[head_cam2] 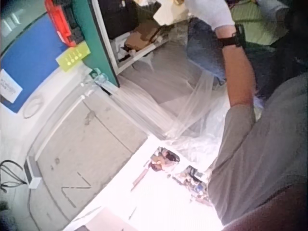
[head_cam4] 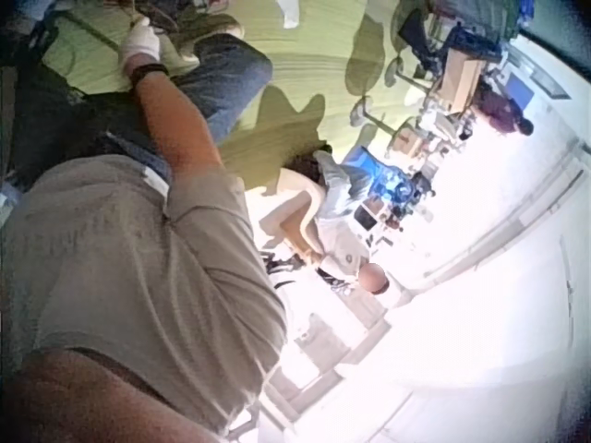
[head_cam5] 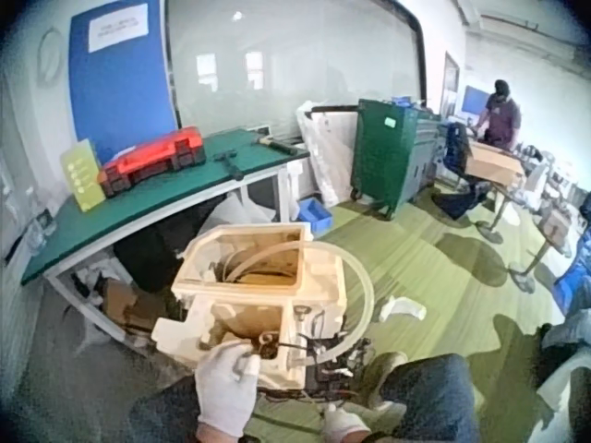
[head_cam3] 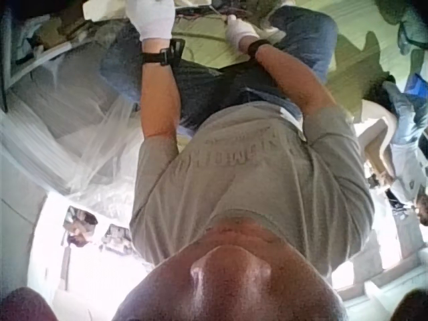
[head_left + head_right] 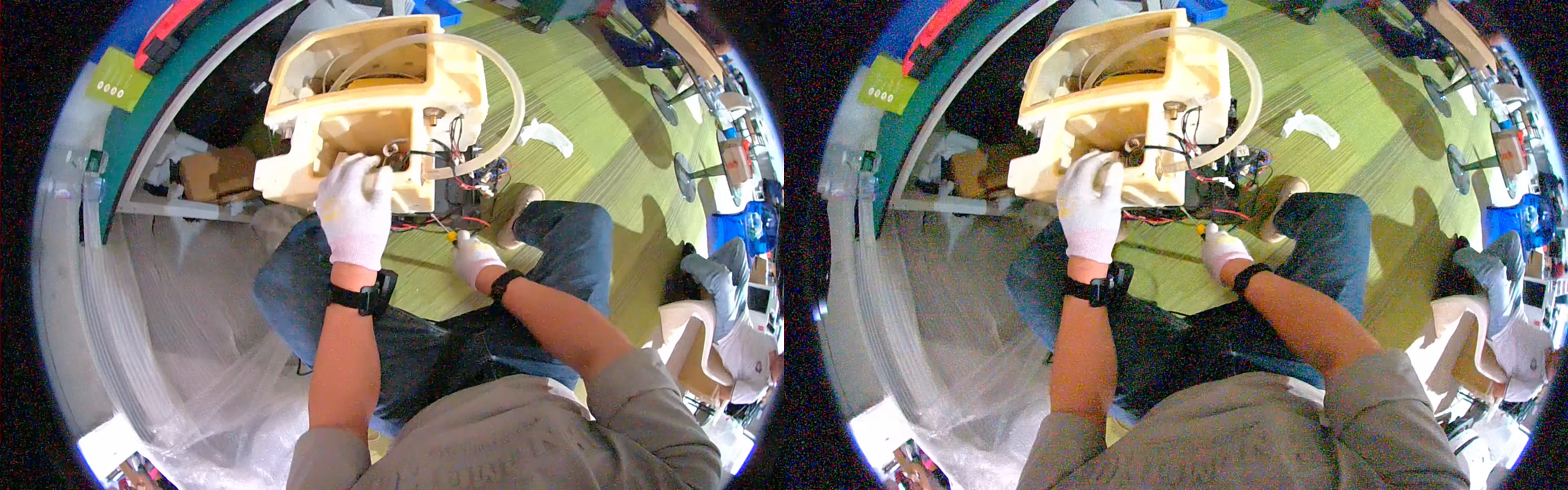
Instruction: Using a screwdriver to repair or disassemble a mechanical unit housed in plastic.
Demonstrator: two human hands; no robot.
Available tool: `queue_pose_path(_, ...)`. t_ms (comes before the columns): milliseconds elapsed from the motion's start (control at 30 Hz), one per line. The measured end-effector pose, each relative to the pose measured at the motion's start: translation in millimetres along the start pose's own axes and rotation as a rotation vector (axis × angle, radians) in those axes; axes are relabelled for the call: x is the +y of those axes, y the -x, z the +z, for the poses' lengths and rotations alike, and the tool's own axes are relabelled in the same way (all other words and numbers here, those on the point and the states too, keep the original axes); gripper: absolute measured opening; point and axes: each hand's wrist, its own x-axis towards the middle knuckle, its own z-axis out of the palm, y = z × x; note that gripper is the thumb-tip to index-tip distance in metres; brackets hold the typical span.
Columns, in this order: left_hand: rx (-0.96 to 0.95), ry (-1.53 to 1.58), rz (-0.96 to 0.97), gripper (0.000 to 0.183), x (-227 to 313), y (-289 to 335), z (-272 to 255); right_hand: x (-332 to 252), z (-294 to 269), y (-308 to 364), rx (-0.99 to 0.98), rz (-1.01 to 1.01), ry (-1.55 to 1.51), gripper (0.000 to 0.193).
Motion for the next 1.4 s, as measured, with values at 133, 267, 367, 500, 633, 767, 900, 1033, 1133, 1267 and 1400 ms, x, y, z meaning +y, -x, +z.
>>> queue_pose_path(133, -0.106, -0.102, 0.046, 0.022, 4, -5, -4, 1, -7, -7, -0.110, 0.005, -0.031, 0.031)
queue_pose_path(267, -0.102, -0.134, 0.042, 0.022, 3, -6, -2, 10, 8, -16, -0.156, 0.070, -0.088, 0.038)
queue_pose_path(367, -0.104, -0.117, 0.058, 0.018, 9, -4, -5, 5, 1, -12, -0.144, 0.095, -0.131, 0.035)
queue_pose_path(500, -0.157, -0.100, 0.064, 0.018, 12, -5, -5, 12, 19, -23, -0.131, 0.018, -0.165, 0.030)
queue_pose_path(633, -0.241, -0.165, -0.018, 0.019, 15, -11, -5, 4, 25, -26, -0.041, 0.094, -0.220, 0.029)
queue_pose_path(767, -0.192, -0.225, 0.027, 0.019, 6, -9, -4, -1, 17, -26, -0.063, 0.056, -0.216, 0.028)
queue_pose_path(900, -0.128, -0.132, 0.019, 0.014, 4, -13, 2, 4, 9, -28, -0.138, 0.039, -0.260, 0.040)
queue_pose_path(1033, -0.101, -0.103, 0.035, 0.014, -6, -9, 4, -7, -22, -11, -0.010, 0.000, -0.264, 0.046)
queue_pose_path(1133, -0.071, -0.066, -0.011, 0.014, -5, -8, 0, -22, -50, -6, 0.035, -0.056, -0.287, 0.041)
queue_pose_path(1267, -0.067, 0.038, -0.074, 0.015, -6, -6, 4, -21, -45, -38, -0.020, -0.129, -0.162, 0.028)
queue_pose_path(1400, -0.030, 0.096, -0.118, 0.014, -14, -1, -1, -49, -80, -40, -0.213, -0.414, 0.361, 0.016)
